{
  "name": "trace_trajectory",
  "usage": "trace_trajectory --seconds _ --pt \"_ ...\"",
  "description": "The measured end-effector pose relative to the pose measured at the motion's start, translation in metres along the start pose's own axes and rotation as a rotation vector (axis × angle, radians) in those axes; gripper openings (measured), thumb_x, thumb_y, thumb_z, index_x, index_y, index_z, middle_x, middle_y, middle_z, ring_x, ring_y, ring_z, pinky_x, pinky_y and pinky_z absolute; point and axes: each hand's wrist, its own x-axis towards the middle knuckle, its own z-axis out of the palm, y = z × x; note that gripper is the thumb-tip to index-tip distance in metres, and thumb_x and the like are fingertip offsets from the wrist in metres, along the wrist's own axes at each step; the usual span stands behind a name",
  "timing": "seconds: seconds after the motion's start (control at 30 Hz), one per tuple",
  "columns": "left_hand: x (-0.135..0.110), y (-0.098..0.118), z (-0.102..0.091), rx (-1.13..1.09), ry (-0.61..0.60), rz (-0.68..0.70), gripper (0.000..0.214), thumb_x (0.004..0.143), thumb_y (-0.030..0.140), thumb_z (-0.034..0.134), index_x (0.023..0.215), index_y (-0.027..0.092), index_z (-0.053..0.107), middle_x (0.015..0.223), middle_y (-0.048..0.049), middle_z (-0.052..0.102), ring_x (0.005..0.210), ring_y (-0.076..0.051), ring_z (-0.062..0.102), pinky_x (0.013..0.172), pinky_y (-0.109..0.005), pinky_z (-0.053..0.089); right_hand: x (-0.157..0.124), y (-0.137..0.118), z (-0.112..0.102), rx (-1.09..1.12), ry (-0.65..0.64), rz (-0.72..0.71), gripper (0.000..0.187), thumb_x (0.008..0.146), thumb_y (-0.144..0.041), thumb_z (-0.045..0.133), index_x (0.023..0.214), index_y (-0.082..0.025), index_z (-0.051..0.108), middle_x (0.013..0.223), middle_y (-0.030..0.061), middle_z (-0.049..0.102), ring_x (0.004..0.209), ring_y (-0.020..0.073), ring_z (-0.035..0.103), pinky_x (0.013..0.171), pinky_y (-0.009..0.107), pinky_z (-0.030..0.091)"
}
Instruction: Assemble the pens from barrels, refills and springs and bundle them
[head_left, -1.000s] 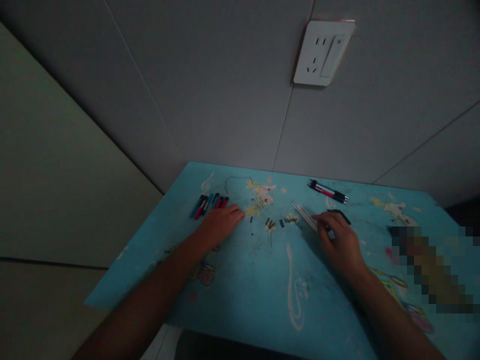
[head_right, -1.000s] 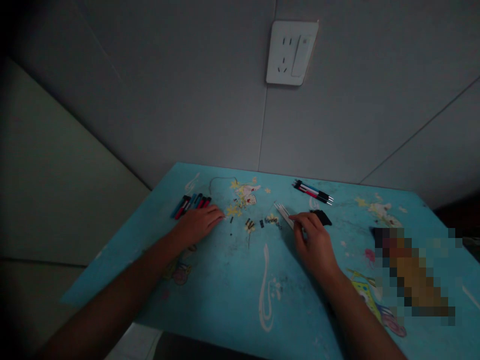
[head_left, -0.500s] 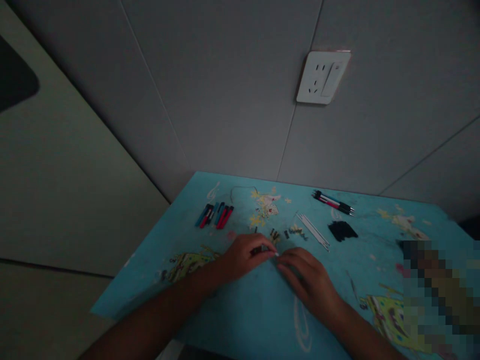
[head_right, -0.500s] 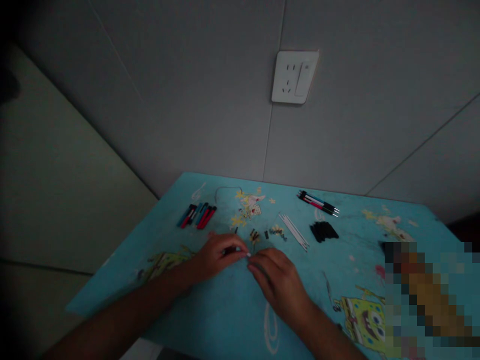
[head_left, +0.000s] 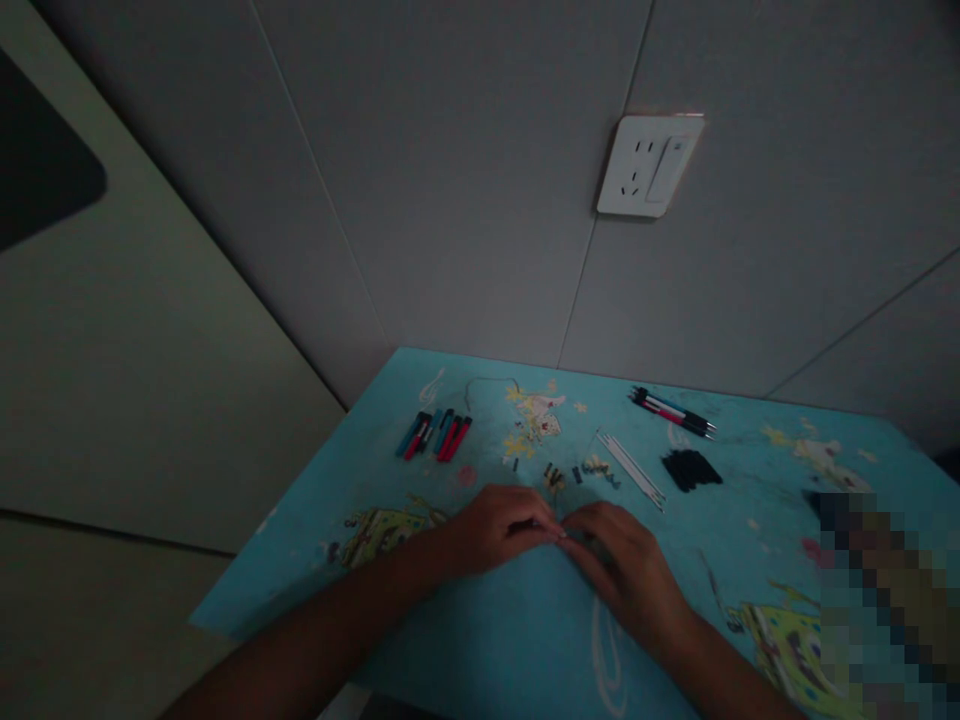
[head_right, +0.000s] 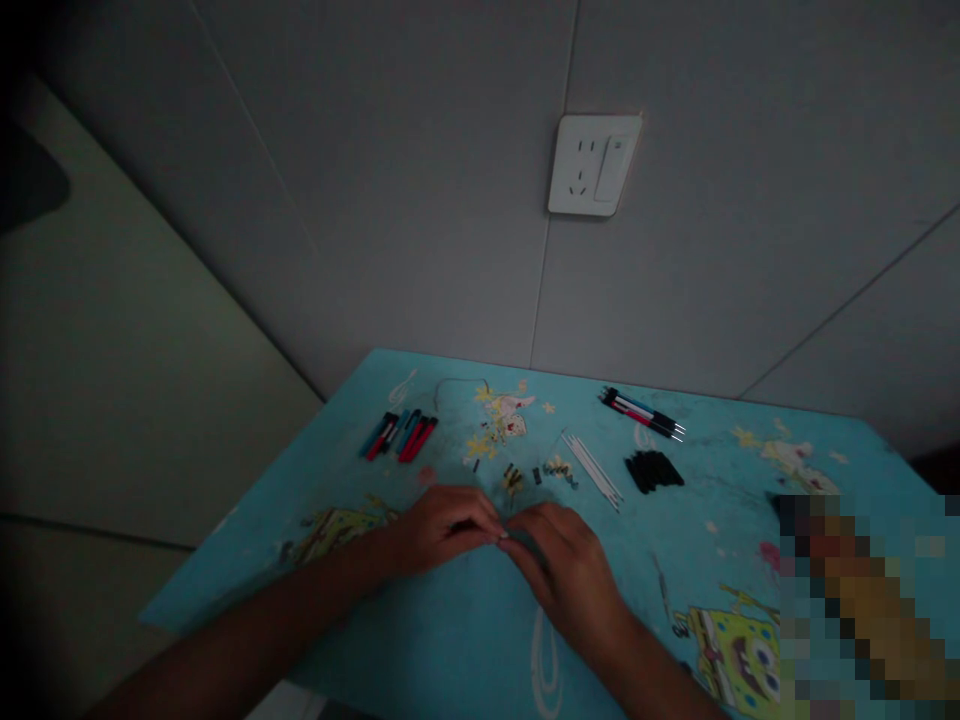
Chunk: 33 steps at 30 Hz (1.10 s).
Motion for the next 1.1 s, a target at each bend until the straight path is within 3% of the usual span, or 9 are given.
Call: trace_trajectory --seconds 0.1,0.17,0.27,0.37,0.43,0.53,1.1 --pt "0.001 0.004 -0.003 0.043 -0.033 -0.004 0.018 0.095 0.029 0.058 0.103 0.020 0.071 0.092 -0.0075 0.073 0.086 -0.017 0.067 0.081 -0.030 0.051 0.001 0.000 -0.001 0.001 -0.010 -0.037 0.010 0.095 -0.024 0.057 0.101 -0.022 0.064 0.092 0.0051 0.067 0.084 0.0203 0.064 0.078 0.037 0.054" --pt "0.002 0.005 -0.008 0.115 0.006 -0.039 0.022 0.095 0.030 0.058 0.111 0.021 0.069 0.090 -0.0061 0.072 0.081 -0.016 0.065 0.078 -0.029 0.050 0.000 0.002 -0.002 -0.001 -0.011 -0.049 0.010 0.095 -0.023 0.057 0.101 -0.022 0.065 0.091 0.0053 0.067 0.084 0.0203 0.064 0.078 0.038 0.054" --pt "0.003 -0.003 -0.024 0.306 0.209 -0.175 0.023 0.097 0.029 0.053 0.114 0.021 0.066 0.089 -0.0040 0.070 0.076 -0.015 0.062 0.075 -0.028 0.049 -0.002 0.006 -0.003 -0.005 -0.011 -0.051 0.011 0.094 -0.022 0.058 0.103 -0.022 0.064 0.092 0.0056 0.067 0.085 0.0208 0.064 0.078 0.038 0.054" --pt "0.002 -0.021 -0.047 0.643 0.350 -0.330 0.019 0.096 0.027 0.052 0.104 0.020 0.068 0.096 -0.0062 0.067 0.093 -0.020 0.060 0.088 -0.035 0.047 -0.004 0.011 -0.005 -0.009 -0.003 -0.042 0.010 0.094 -0.021 0.059 0.102 -0.022 0.064 0.091 0.0060 0.067 0.084 0.0213 0.064 0.077 0.038 0.054" --pt "0.001 -0.034 -0.061 0.872 0.369 -0.442 0.019 0.094 0.028 0.053 0.105 0.019 0.067 0.099 -0.0084 0.065 0.100 -0.024 0.058 0.093 -0.039 0.045 -0.004 0.013 -0.007 -0.007 0.011 -0.039 0.010 0.094 -0.021 0.058 0.101 -0.022 0.065 0.091 0.0062 0.067 0.084 0.0213 0.064 0.077 0.038 0.054" --pt "-0.004 -0.048 -0.070 1.037 0.321 -0.550 0.022 0.094 0.030 0.053 0.108 0.017 0.065 0.102 -0.0101 0.062 0.100 -0.025 0.056 0.092 -0.038 0.045 -0.004 0.013 -0.009 -0.007 0.017 -0.044 0.011 0.094 -0.021 0.058 0.103 -0.022 0.065 0.091 0.0064 0.067 0.084 0.0210 0.064 0.077 0.038 0.054" --pt "-0.010 -0.053 -0.064 1.048 0.254 -0.614 0.024 0.097 0.030 0.047 0.096 0.018 0.067 0.096 -0.0097 0.065 0.088 -0.023 0.062 0.081 -0.035 0.047 -0.001 0.012 -0.010 -0.044 0.011 -0.058 0.012 0.095 -0.024 0.056 0.101 -0.021 0.066 0.091 0.0067 0.069 0.083 0.0212 0.066 0.077 0.038 0.056"
